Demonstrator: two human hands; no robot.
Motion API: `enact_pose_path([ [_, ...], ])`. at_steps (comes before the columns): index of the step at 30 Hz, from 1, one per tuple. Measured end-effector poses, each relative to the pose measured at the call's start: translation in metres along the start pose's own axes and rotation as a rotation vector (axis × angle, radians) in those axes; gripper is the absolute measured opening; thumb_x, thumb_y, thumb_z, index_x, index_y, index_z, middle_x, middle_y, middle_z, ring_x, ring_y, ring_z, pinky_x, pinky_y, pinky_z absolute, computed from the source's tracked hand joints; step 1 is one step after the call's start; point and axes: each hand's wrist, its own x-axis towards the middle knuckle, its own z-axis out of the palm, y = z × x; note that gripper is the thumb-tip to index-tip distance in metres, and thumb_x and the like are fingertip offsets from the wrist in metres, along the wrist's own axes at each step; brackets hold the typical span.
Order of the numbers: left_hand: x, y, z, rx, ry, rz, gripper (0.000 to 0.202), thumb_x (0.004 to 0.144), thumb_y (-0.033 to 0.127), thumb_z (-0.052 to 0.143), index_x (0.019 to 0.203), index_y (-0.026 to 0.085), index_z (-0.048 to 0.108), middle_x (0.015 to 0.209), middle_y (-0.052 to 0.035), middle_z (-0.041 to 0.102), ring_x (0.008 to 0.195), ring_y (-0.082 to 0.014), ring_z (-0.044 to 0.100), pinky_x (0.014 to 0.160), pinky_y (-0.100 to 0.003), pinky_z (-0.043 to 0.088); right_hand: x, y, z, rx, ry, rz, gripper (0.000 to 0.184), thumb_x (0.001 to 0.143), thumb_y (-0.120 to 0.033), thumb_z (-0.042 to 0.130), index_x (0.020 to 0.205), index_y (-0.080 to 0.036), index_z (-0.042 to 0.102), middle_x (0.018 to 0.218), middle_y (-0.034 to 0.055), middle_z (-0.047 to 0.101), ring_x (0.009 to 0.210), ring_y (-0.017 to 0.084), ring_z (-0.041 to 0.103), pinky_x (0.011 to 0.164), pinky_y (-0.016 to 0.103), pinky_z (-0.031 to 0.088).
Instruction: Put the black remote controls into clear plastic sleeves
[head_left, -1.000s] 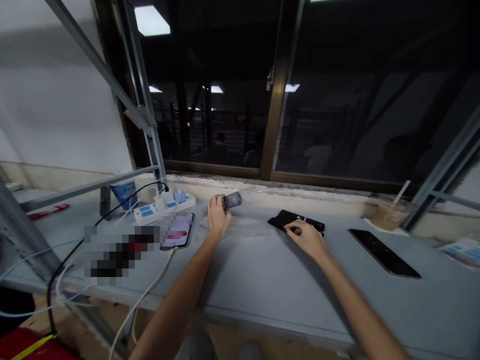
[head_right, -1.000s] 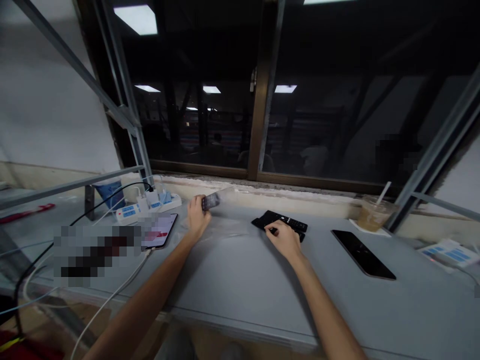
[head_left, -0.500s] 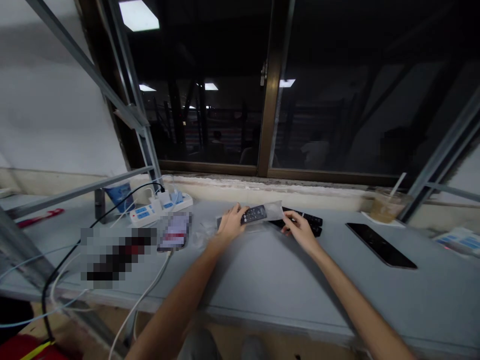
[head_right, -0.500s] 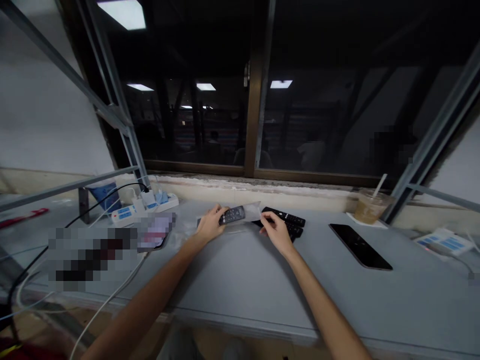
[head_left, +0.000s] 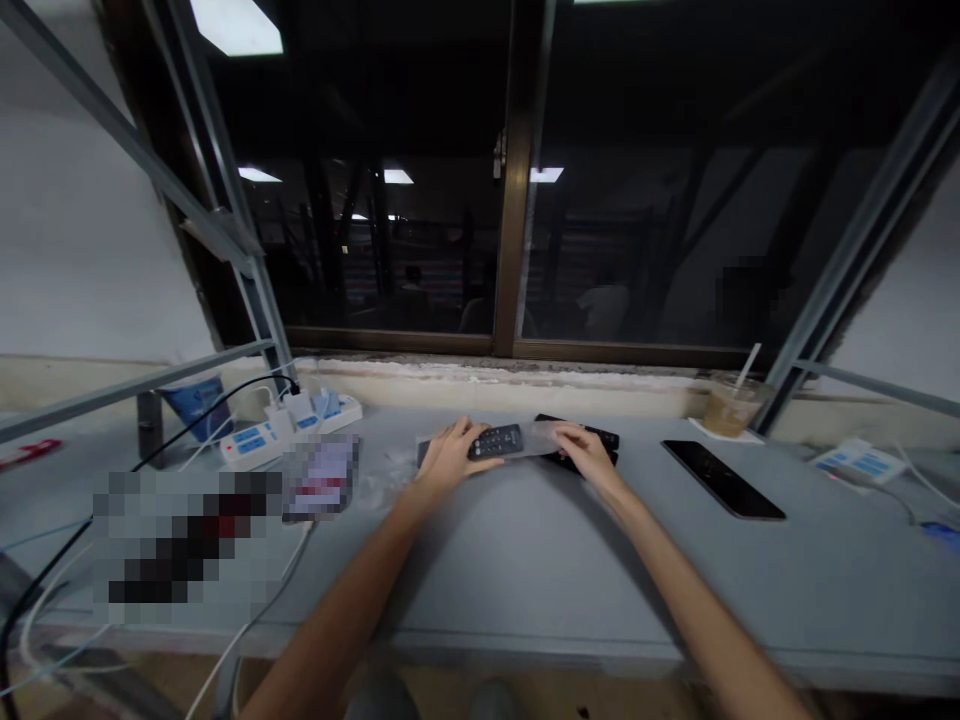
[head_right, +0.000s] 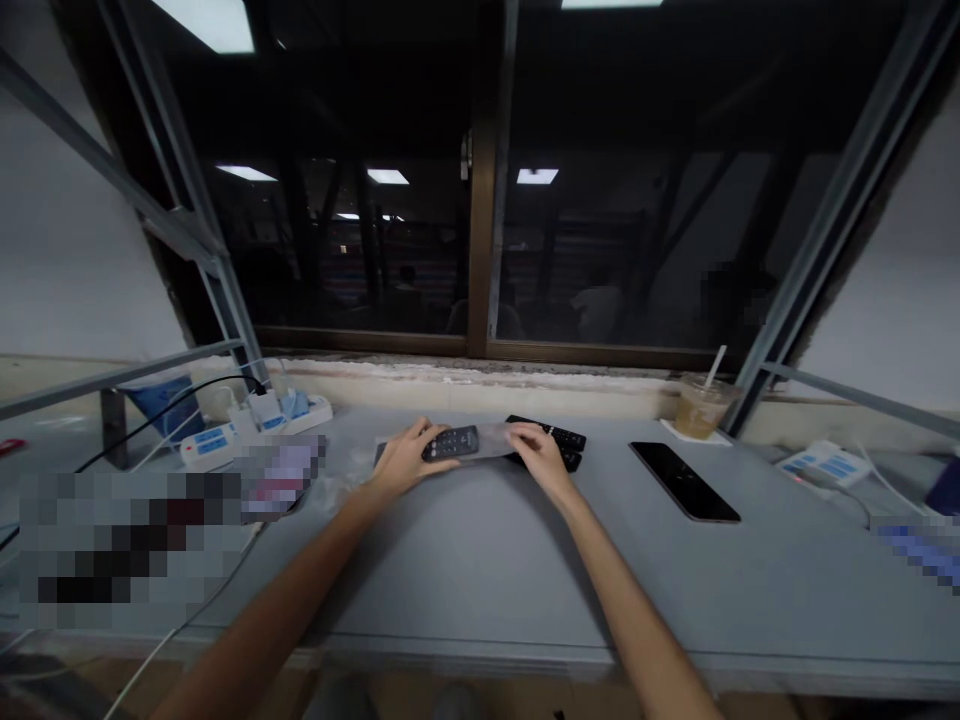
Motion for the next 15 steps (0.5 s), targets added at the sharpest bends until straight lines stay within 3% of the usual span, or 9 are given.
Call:
enact_pose_path([
  [3, -0.001, 0.001, 0.002, 0.018, 0.035, 0.097, 0.052, 0.077, 0.059, 0.05, 0.115, 0.024, 0.054, 0.097, -0.0037, 0.053, 0.087, -0.0186, 0.056, 0.084, -0.031, 0.042, -0.002, 0.0, 0.002, -0.036, -0.171, -0.02, 0.032, 0.07, -0.047, 0.059, 0.076, -0.018, 0.07, 0.098, 0.0077, 0.066, 0.091, 0.02, 0.059, 0.083, 0.033, 0.043],
  [7, -0.001, 0.001, 0.006, 0.043, 0.084, 0.158, 0.057, 0.078, 0.057, 0.049, 0.125, 0.024, 0.047, 0.097, -0.0047, 0.053, 0.088, -0.0188, 0.055, 0.084, -0.032, 0.041, -0.007, -0.004, 0.007, -0.024, -0.284, 0.04, 0.037, 0.073, -0.047, 0.058, 0.091, -0.017, 0.07, 0.099, 0.0078, 0.067, 0.089, 0.02, 0.06, 0.08, 0.033, 0.044],
  [12, -0.002, 0.0, 0.012, 0.066, 0.108, 0.182, 0.055, 0.081, 0.054, 0.045, 0.128, 0.025, 0.043, 0.097, -0.0046, 0.052, 0.09, -0.0185, 0.053, 0.083, -0.031, 0.039, -0.008, -0.006, 0.009, 0.037, -0.359, 0.011, 0.037, 0.07, -0.047, 0.062, 0.093, -0.019, 0.07, 0.103, 0.0076, 0.066, 0.092, 0.02, 0.06, 0.082, 0.031, 0.044],
  [15, -0.001, -0.002, 0.013, 0.092, 0.128, 0.208, 0.054, 0.083, 0.052, 0.044, 0.13, 0.025, 0.042, 0.097, -0.0052, 0.052, 0.091, -0.019, 0.052, 0.081, -0.031, 0.039, -0.008, -0.004, 0.009, 0.028, -0.331, 0.022, 0.036, 0.068, -0.046, 0.065, 0.09, -0.018, 0.071, 0.108, 0.0082, 0.064, 0.092, 0.02, 0.059, 0.081, 0.031, 0.044],
])
